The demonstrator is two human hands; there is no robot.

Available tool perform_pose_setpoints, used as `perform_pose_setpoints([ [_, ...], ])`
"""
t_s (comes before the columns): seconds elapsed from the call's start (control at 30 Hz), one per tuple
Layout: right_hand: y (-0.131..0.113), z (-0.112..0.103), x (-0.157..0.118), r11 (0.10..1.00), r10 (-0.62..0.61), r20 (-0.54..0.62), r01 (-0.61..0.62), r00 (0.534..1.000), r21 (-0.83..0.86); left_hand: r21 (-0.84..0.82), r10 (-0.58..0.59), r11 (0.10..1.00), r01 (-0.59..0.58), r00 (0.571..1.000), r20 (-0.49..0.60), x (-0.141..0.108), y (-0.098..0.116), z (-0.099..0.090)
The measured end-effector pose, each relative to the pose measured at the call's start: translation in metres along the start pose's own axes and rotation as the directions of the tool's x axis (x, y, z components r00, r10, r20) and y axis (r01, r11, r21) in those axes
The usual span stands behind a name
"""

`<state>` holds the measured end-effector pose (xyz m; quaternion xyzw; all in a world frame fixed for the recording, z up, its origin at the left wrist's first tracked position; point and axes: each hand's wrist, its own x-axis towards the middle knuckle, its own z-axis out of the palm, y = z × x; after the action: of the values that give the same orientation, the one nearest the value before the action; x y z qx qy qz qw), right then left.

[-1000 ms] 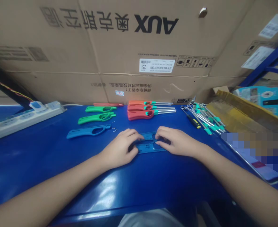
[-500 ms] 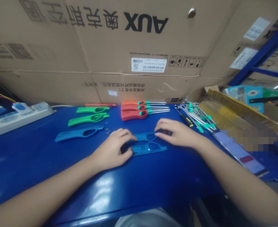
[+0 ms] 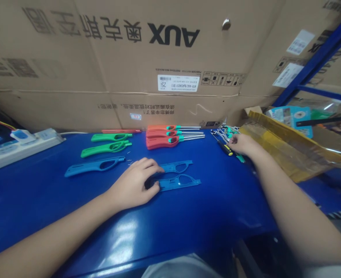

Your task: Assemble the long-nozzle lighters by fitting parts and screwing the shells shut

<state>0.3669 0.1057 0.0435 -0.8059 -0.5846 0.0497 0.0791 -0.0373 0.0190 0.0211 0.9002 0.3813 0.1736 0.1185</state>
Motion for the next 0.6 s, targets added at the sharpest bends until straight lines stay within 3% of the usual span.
perform_pose_setpoints([
  [0.33, -0.005, -0.009, -0.004, 0.982, 0.084, -0.044, -0.075, 0.995, 0.173, 0.005, 0.011, 1.0, -0.011, 1.0, -0.001, -0.001, 0.001, -0.001],
  [0.5, 0.0, -0.012, -0.001, 0.985, 0.107, -0.137, -0.086, 0.985, 0.15, 0.003, 0.009, 1.0, -0.009, 1.0, -0.002, -0.002, 0.0, -0.001],
  [0.6, 0.003, -0.01, 0.0, 0.991, 0.084, -0.096, -0.073, 0.992, 0.114, 0.007, 0.007, 1.0, -0.007, 1.0, 0.002, -0.001, 0.0, -0.001],
])
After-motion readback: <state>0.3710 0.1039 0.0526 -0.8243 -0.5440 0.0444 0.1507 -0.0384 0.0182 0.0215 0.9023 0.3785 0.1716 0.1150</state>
